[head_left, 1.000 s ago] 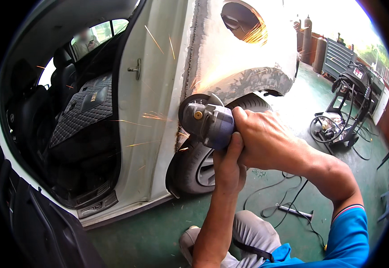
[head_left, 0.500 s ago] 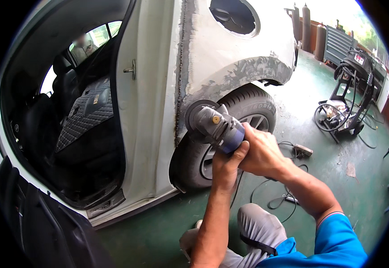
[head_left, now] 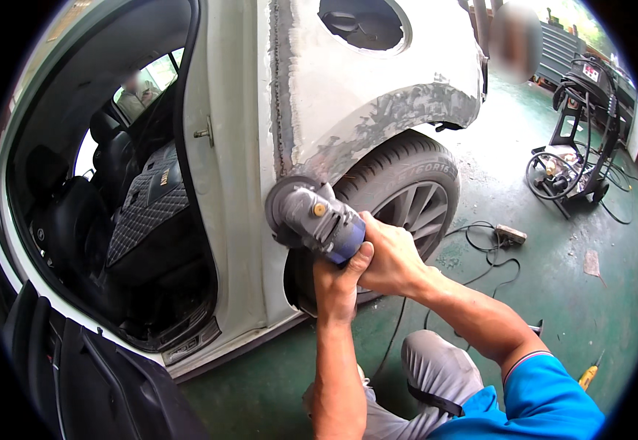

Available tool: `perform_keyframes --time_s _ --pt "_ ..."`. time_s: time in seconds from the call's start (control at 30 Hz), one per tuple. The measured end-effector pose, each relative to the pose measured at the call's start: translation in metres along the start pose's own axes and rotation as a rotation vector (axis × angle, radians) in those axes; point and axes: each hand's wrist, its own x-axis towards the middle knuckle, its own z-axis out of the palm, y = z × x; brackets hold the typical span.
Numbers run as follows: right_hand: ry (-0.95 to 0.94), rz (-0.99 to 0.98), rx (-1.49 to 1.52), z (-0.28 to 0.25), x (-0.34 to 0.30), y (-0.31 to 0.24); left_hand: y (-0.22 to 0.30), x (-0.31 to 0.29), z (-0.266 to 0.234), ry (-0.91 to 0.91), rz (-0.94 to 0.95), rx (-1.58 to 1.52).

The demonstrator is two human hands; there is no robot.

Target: The person uses an angle grinder to smooth a seam on the front fender of a white car. The person moves the grinder along the seam from the top of the fender down toward the wheel arch, creating sparks as the tool removes material.

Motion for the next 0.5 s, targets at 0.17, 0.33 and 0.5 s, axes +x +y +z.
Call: perform_keyframes --time_s 0.17,0.33,0.5 --pt "0.036 -0.022 0.071 -0.006 0.004 0.004 0.005 0.003 0.007 0.023 0.003 0.082" --pt "-0.017 0.089 0.139 0.015 -0.015 0.021 -0.008 -0.01 0.005 0.031 -0.028 0.074" --pt "0.095 0.04 0.153 0.018 -0.017 0.017 -0.011 -0.008 0.0 0.023 -0.034 0.103"
